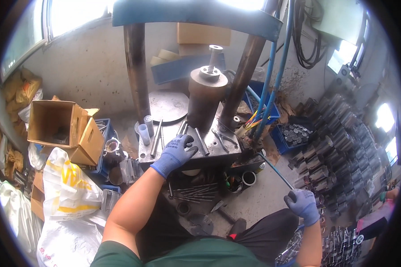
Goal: The person attaches retaining rings to metal shafts using pliers, presses components onto the shafts with a press machine, and fits bearings and covers onto the shafts by hand.
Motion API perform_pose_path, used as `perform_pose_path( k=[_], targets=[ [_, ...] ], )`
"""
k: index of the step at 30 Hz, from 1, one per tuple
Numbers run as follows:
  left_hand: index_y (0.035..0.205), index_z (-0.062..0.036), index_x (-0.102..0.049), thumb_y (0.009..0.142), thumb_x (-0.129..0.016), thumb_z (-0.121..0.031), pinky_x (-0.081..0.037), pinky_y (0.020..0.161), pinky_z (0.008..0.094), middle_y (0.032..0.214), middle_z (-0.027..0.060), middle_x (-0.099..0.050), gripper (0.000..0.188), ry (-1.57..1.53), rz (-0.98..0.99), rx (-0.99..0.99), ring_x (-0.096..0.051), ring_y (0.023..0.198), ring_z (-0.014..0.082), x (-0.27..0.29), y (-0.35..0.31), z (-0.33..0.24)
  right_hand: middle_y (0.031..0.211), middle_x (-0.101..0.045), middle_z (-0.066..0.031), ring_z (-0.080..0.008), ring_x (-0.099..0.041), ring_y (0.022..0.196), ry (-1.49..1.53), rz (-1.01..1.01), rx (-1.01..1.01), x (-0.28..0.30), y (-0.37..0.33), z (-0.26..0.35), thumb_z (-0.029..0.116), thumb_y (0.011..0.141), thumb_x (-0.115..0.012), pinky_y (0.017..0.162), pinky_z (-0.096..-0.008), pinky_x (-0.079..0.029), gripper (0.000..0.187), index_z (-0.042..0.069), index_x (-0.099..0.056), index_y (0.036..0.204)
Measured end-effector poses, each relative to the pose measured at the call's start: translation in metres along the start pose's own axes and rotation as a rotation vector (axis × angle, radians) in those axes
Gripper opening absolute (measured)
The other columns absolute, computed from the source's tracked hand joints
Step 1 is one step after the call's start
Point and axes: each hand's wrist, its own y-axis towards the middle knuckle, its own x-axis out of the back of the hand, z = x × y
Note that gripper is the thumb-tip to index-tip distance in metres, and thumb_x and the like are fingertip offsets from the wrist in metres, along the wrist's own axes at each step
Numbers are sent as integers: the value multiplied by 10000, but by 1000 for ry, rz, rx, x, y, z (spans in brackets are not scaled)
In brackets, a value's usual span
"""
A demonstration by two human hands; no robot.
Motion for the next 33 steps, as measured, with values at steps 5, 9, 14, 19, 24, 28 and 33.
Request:
perform_pose_path(
  k=[5, 9, 14, 19, 24, 28, 33],
  targets=[
    [1084, -22, -729, 947, -751, -353, -549, 925, 449, 1090, 168, -703, 359, 67, 63, -30, -696, 1026, 352, -9, 0, -10, 881, -729, -159, -383, -717, 841, 6, -35, -27, 3, -1, 16, 357, 899, -746, 767, -488, -559, 302, 60, -729, 848],
    [1061, -29, -736, 946, -754, -301, -551, 883, 446, 1045, 169, -702, 296, 45, 97, -80, -695, 976, 346, -17, 0, -23, 857, -728, -153, -384, -714, 811, -1, -67, -16, 3, -2, 16, 354, 887, -764, 751, -483, -558, 298, 61, -735, 838],
    [1190, -82, -724, 955, -732, -323, -539, 951, 454, 1144, 181, -684, 337, 64, 273, -196, -671, 1071, 384, -22, -7, -34, 839, -712, -167, -387, -704, 814, 49, -60, -30, 12, -1, 19, 320, 860, -762, 744, -484, -548, 283, 45, -717, 813],
    [1341, -122, -671, 962, -720, -362, -532, 1016, 477, 1261, 180, -660, 451, 107, 452, -307, -659, 1167, 394, -35, -13, -26, 913, -746, -169, -378, -727, 862, 77, 50, 60, 28, 11, 7, 295, 882, -727, 784, -469, -568, 236, 71, -769, 940],
    [1401, -140, -641, 966, -709, -370, -536, 1010, 475, 1242, 164, -667, 497, 220, 616, -323, -663, 1163, 378, -43, -17, -22, 984, -761, -167, -359, -737, 902, 168, -107, 140, 45, 32, 7, 172, 859, -718, 825, -461, -572, 239, 66, -766, 1069],
    [1483, -163, -592, 961, -711, -413, -516, 1043, 463, 1221, 155, -671, 591, 331, 715, -325, -651, 1194, 353, -55, -19, -16, 963, -750, -143, -346, -727, 895, 216, -134, 148, 36, 23, 4, 100, 847, -696, 820, -459, -565, 215, 78, -754, 1053],
    [1571, -183, -504, 978, -681, -468, -490, 1092, 477, 1292, 154, -647, 681, 398, 811, -296, -623, 1248, 359, -51, -21, -22, 930, -737, -149, -366, -718, 911, 179, 44, 188, 5, 4, -8, 127, 850, -717, 833, -471, -558, 136, 74, -747, 972]
  ],
)
